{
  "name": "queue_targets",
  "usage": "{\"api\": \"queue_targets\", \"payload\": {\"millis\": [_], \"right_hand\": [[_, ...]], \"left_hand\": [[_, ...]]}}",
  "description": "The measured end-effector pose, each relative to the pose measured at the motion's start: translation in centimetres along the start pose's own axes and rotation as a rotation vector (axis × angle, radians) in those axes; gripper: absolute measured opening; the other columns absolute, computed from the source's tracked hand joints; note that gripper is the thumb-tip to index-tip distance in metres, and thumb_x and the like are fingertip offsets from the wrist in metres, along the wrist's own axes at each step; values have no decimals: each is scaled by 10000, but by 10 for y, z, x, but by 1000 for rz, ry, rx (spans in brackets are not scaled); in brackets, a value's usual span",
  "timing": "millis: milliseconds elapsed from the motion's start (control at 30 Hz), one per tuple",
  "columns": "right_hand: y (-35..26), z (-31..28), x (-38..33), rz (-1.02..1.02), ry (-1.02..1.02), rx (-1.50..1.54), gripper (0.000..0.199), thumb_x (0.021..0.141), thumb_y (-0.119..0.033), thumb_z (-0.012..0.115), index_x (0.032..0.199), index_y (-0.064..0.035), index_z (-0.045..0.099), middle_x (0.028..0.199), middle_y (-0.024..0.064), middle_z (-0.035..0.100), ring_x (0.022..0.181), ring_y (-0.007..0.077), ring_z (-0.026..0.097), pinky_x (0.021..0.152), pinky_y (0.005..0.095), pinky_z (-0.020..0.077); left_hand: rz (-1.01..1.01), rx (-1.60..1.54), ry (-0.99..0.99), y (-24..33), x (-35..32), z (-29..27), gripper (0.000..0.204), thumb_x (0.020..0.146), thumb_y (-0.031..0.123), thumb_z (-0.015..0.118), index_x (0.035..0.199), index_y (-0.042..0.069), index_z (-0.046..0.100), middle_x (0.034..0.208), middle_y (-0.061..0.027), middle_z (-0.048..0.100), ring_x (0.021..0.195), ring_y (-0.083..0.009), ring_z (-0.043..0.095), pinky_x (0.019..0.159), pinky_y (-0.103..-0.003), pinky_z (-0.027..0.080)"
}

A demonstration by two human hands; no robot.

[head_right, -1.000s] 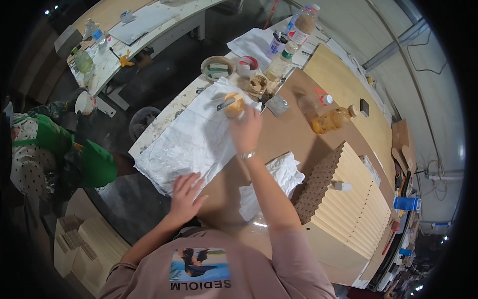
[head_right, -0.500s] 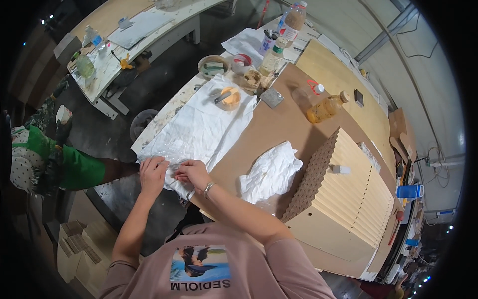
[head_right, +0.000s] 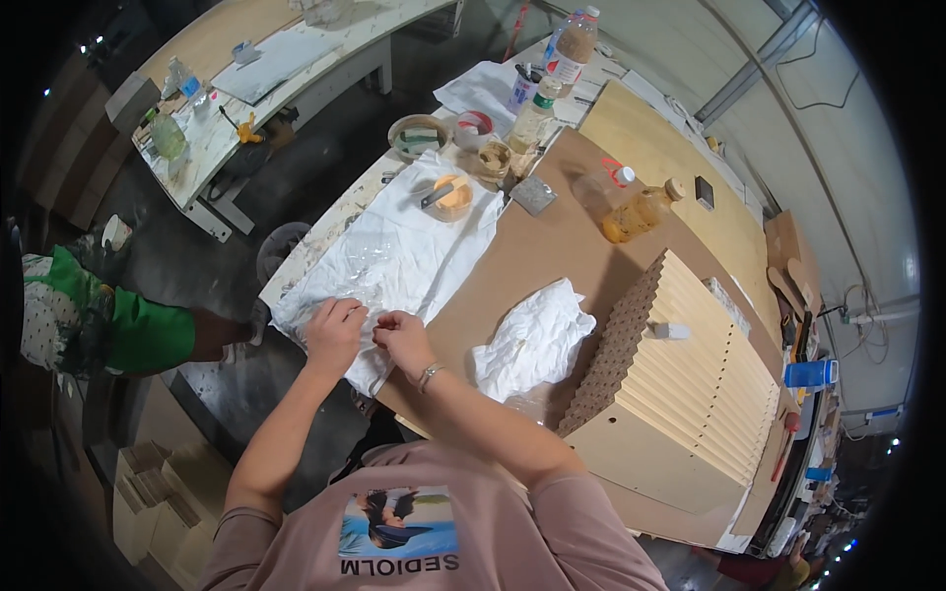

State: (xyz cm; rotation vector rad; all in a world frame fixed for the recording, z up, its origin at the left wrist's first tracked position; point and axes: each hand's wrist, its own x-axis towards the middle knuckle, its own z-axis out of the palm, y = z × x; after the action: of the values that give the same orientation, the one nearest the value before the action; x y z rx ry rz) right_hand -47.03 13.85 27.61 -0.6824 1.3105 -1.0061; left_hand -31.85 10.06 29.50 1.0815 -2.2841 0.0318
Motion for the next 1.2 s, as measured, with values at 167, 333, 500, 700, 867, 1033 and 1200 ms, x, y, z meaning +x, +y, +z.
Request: {"api": "queue_targets", "payload": {"millis": [167,333,500,700,867,1033,1200], "right_hand": [[-14,-11,-9,19,120,271,287,870,-3,605,1131,99,546,1039,183,639,899,252,666,833,325,551],[-20,-29,-10,132,105,458,194,890,-102,592,1030,31,605,953,133,666,845,234,662,816,345,546],[-9,-40,3,202,75,558,247,943,-278,551,906,-42,618,874,88,657,734,195,620,717,297,507],[-13,-38,5,289,139,533,383,977,-391,495,993,-16,567,940,115,659,829,217,635,742,324,529],[-22,-23,8,246,216,551,380,980,-323,501,1066,45,541,971,197,669,894,277,671,827,375,541],[-34,-13,9,250,340,565,285,955,-221,529,1055,46,543,915,197,675,801,296,700,701,367,578],[-43,-3,7,266,515,536,210,926,-148,531,983,51,567,915,229,687,801,321,712,729,387,594]], "left_hand": [[30,11,-35,17,22,12,155,676,116,634,827,98,664,875,-6,624,809,-218,596,656,-351,502],[-18,99,-133,35,28,29,151,656,133,655,807,125,644,908,0,598,885,-209,576,677,-368,500],[-41,104,-225,51,34,30,192,666,143,677,852,110,644,943,-26,593,916,-231,575,697,-377,497],[-75,18,-231,51,33,7,181,690,120,667,866,95,635,946,-51,585,908,-243,587,687,-386,503],[-133,-199,-119,20,49,-12,141,732,101,657,873,90,669,878,-69,636,834,-281,627,703,-404,514],[-133,-328,-175,-27,102,2,171,779,106,672,948,96,693,915,-68,665,847,-297,635,718,-409,514],[-1,-408,-154,-44,153,43,190,805,138,682,987,84,681,955,-69,676,831,-286,650,715,-408,512]]}}
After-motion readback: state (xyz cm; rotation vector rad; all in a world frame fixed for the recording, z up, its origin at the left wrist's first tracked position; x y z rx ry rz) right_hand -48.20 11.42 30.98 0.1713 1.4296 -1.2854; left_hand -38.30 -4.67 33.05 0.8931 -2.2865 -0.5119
